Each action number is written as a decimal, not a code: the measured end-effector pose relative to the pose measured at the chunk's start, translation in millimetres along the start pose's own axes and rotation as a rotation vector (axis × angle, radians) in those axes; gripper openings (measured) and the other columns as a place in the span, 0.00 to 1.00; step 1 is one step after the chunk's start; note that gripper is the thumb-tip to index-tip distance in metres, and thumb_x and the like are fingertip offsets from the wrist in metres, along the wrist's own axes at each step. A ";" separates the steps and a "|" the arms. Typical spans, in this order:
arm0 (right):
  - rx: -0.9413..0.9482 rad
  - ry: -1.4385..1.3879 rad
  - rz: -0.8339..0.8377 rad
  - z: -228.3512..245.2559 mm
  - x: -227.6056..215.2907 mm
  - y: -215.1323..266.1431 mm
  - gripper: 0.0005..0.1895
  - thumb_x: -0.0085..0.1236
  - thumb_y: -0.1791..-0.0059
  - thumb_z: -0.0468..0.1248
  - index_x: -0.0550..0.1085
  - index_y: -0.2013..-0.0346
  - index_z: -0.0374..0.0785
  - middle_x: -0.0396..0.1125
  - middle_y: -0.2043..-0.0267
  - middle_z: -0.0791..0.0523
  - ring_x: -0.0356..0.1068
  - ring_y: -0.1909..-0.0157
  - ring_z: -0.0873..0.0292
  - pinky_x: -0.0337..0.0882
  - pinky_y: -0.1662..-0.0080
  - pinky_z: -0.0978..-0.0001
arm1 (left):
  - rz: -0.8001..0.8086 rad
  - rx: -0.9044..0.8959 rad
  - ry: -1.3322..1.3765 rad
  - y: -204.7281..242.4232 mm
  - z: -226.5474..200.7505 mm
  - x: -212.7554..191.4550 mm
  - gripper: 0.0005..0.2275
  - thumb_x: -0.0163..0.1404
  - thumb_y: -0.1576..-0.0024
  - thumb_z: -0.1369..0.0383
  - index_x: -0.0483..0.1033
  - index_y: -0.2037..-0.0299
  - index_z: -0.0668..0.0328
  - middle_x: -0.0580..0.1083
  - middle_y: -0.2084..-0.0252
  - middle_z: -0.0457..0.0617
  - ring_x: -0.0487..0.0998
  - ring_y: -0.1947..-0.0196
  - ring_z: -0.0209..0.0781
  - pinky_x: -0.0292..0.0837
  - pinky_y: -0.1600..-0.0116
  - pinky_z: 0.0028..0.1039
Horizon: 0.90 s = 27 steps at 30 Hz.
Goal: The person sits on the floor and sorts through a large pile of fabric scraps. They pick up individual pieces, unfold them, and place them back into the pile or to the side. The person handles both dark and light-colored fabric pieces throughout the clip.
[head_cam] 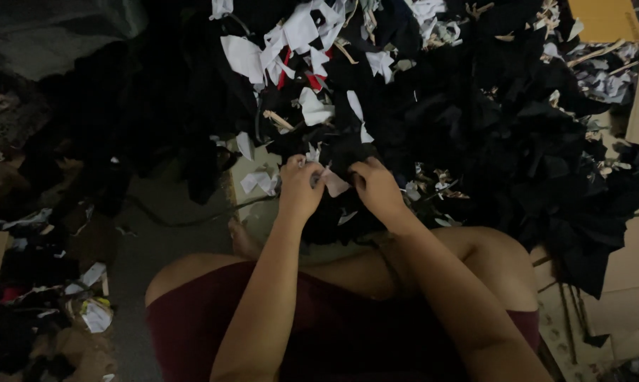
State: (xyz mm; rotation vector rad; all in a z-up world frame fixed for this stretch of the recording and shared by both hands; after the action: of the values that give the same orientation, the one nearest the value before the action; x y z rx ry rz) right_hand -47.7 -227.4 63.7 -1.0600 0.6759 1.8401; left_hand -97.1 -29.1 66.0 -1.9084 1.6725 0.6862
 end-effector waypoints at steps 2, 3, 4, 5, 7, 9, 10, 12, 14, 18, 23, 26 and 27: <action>0.039 -0.059 -0.013 -7.2 1.1 2.2 0.15 0.59 0.50 0.29 0.75 0.48 0.39 0.68 0.51 0.47 0.73 0.49 0.47 0.79 0.55 0.59 | -0.001 -0.012 0.007 1.4 7.2 2.8 0.06 0.52 0.38 0.64 0.71 0.63 0.55 0.64 0.43 0.61 0.64 0.40 0.75 0.72 0.48 0.57; 0.076 -0.119 -0.027 -11.4 0.7 1.7 0.12 0.58 0.49 0.31 0.75 0.51 0.40 0.69 0.53 0.49 0.73 0.52 0.48 0.79 0.59 0.60 | -0.002 -0.023 0.013 0.1 10.5 4.0 0.09 0.50 0.37 0.60 0.69 0.64 0.54 0.64 0.43 0.61 0.64 0.40 0.75 0.70 0.47 0.60; 0.072 -0.119 -0.027 -14.5 0.0 1.4 0.12 0.58 0.49 0.31 0.75 0.51 0.40 0.69 0.53 0.49 0.73 0.52 0.48 0.79 0.59 0.60 | -0.006 -0.024 0.012 0.8 0.8 -2.4 0.09 0.50 0.37 0.60 0.69 0.64 0.54 0.64 0.43 0.61 0.64 0.40 0.75 0.70 0.47 0.60; 0.065 -0.144 -0.069 -17.8 -0.8 0.7 0.09 0.58 0.50 0.31 0.76 0.55 0.39 0.69 0.54 0.48 0.73 0.53 0.46 0.79 0.62 0.61 | -0.027 -0.017 0.045 1.4 -8.7 -8.8 0.10 0.50 0.38 0.61 0.68 0.65 0.56 0.62 0.39 0.64 0.61 0.39 0.79 0.64 0.43 0.66; 0.066 -0.171 -0.104 -7.1 -11.5 3.9 0.06 0.58 0.51 0.30 0.76 0.59 0.38 0.69 0.55 0.46 0.73 0.53 0.44 0.78 0.64 0.61 | -0.040 -0.017 0.079 5.8 -25.3 -19.0 0.10 0.49 0.38 0.62 0.67 0.66 0.58 0.60 0.36 0.68 0.59 0.37 0.82 0.58 0.39 0.72; -0.043 -0.162 -0.209 19.8 -35.9 5.1 0.15 0.57 0.50 0.28 0.73 0.48 0.37 0.65 0.51 0.44 0.72 0.51 0.43 0.80 0.60 0.59 | -0.076 -0.045 0.004 6.7 -40.9 -27.2 0.07 0.51 0.44 0.69 0.68 0.60 0.58 0.56 0.30 0.69 0.53 0.32 0.78 0.38 0.35 0.80; -0.043 -0.162 -0.208 23.5 -31.4 6.2 0.15 0.57 0.50 0.28 0.73 0.48 0.37 0.65 0.51 0.44 0.72 0.51 0.43 0.80 0.60 0.59 | -0.077 -0.046 0.004 5.5 -34.0 -20.2 0.07 0.51 0.44 0.69 0.68 0.60 0.58 0.56 0.30 0.69 0.53 0.32 0.78 0.38 0.35 0.80; -0.061 -0.193 -0.133 32.6 -21.1 7.6 0.34 0.58 0.48 0.31 0.61 0.28 0.48 0.59 0.44 0.43 0.67 0.44 0.39 0.79 0.53 0.54 | -0.045 0.078 -0.016 3.6 -21.0 -7.3 0.19 0.48 0.43 0.71 0.68 0.40 0.54 0.48 0.26 0.70 0.47 0.29 0.81 0.41 0.32 0.73; -0.063 -0.027 -0.092 9.9 3.2 3.3 0.29 0.61 0.48 0.35 0.66 0.33 0.45 0.62 0.44 0.44 0.68 0.44 0.43 0.79 0.52 0.59 | -0.005 0.035 -0.077 6.4 -24.3 -6.1 0.16 0.49 0.42 0.70 0.72 0.44 0.57 0.47 0.25 0.69 0.44 0.27 0.80 0.39 0.32 0.74; 0.085 0.055 -0.001 1.3 4.2 2.0 0.22 0.61 0.49 0.38 0.73 0.41 0.39 0.66 0.42 0.44 0.69 0.41 0.43 0.76 0.48 0.55 | -0.071 -0.008 -0.114 4.6 -34.7 -11.7 0.06 0.49 0.42 0.73 0.77 0.58 0.62 0.52 0.25 0.67 0.46 0.26 0.76 0.42 0.34 0.76; 0.087 -0.080 -0.154 23.6 -19.1 10.1 0.21 0.57 0.47 0.35 0.69 0.38 0.40 0.64 0.43 0.42 0.69 0.43 0.41 0.77 0.51 0.53 | -0.257 -0.024 -0.151 -1.2 -2.0 3.0 0.04 0.53 0.44 0.69 0.73 0.61 0.50 0.62 0.29 0.60 0.59 0.29 0.68 0.45 0.32 0.71; 0.051 -0.090 -0.216 7.6 -7.0 2.6 0.20 0.55 0.47 0.31 0.69 0.40 0.40 0.64 0.44 0.44 0.70 0.45 0.43 0.78 0.54 0.58 | -0.308 0.021 -0.062 -5.3 0.3 0.6 0.06 0.52 0.44 0.72 0.74 0.58 0.54 0.67 0.34 0.65 0.65 0.34 0.72 0.55 0.35 0.69; 0.031 -0.066 -0.208 -2.5 2.6 -0.7 0.18 0.54 0.48 0.29 0.72 0.43 0.40 0.64 0.43 0.47 0.69 0.45 0.44 0.78 0.54 0.61 | -0.297 0.039 0.005 -5.4 -0.4 -0.5 0.06 0.50 0.42 0.75 0.75 0.56 0.58 0.68 0.37 0.69 0.67 0.36 0.75 0.61 0.36 0.66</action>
State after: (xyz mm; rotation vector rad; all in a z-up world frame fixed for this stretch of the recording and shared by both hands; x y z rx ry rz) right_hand -46.8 -228.0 60.2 -1.0054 0.5328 1.6723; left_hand -91.7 -28.4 66.8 -2.0734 1.3539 0.5268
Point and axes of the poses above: each hand's wrist, its own y-axis away from the middle knuckle, its own x-axis out of the palm, z = x × y, the point moved 1 cm from there along -y, towards the middle knuckle
